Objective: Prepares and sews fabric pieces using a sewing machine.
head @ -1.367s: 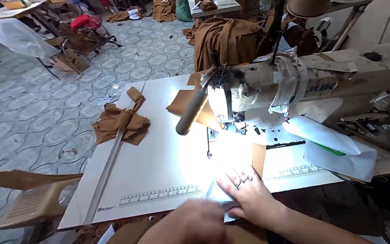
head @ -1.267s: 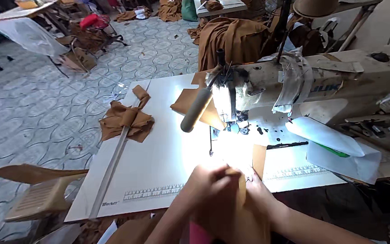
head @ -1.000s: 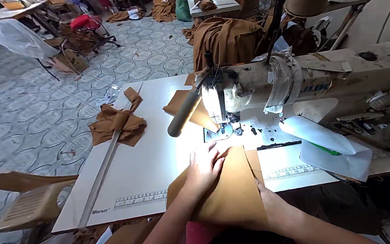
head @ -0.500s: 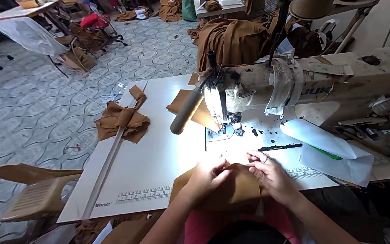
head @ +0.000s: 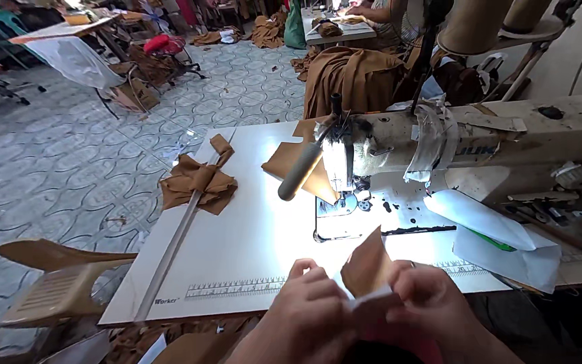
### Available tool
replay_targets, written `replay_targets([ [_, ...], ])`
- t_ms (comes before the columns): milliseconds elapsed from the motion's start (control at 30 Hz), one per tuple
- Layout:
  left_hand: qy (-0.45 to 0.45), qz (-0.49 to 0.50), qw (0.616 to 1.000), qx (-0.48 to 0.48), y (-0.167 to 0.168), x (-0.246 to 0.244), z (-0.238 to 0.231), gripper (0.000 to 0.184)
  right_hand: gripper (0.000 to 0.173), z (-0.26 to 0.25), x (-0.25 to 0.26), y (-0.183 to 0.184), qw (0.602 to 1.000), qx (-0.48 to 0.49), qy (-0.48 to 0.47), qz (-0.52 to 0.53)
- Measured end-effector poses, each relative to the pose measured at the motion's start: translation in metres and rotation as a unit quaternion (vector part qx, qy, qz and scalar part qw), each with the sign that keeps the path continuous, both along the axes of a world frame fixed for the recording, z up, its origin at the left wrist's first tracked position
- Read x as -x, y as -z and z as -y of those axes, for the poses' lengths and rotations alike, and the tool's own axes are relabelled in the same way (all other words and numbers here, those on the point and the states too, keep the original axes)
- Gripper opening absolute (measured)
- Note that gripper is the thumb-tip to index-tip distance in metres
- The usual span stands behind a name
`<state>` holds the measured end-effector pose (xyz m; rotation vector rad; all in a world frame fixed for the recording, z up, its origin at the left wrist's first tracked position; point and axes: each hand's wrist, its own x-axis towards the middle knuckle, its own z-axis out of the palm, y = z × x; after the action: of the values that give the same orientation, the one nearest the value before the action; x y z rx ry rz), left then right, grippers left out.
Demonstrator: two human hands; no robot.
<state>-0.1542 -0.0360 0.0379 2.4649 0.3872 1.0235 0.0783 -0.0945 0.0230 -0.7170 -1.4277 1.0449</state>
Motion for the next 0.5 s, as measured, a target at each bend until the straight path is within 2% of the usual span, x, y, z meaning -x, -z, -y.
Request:
replay_targets([
  [67,-0.029,-0.009,0.999,-0.028,-0.005,0.003,0.0,0.027,0.012,-0.002,-0.001,-0.003,0.999,-0.031,0.021,0.02],
  [133,-0.09,-0.012,0.996,-0.006,0.009,-0.003,-0.01,0.023,0.012,-0.015,-0.001,0.006,0.995,-0.008,0.094,0.034],
  [267,-0.153,0.005,0.969,0.196,0.029,-0.014,-0.017,0.017,0.024,-0.027,0.005,0.02,0.982,0.061,0.177,0.017],
  [367,-0.169,0.037,0.947,0.271,0.037,-0.019,-0.015,0.012,0.032,-0.026,0.005,0.023,0.98,0.053,0.191,0.034],
  [500,-0.179,0.05,0.935,0.302,0.033,-0.023,-0.014,0.036,0.036,-0.028,0.004,0.023,0.978,0.041,0.199,0.035],
])
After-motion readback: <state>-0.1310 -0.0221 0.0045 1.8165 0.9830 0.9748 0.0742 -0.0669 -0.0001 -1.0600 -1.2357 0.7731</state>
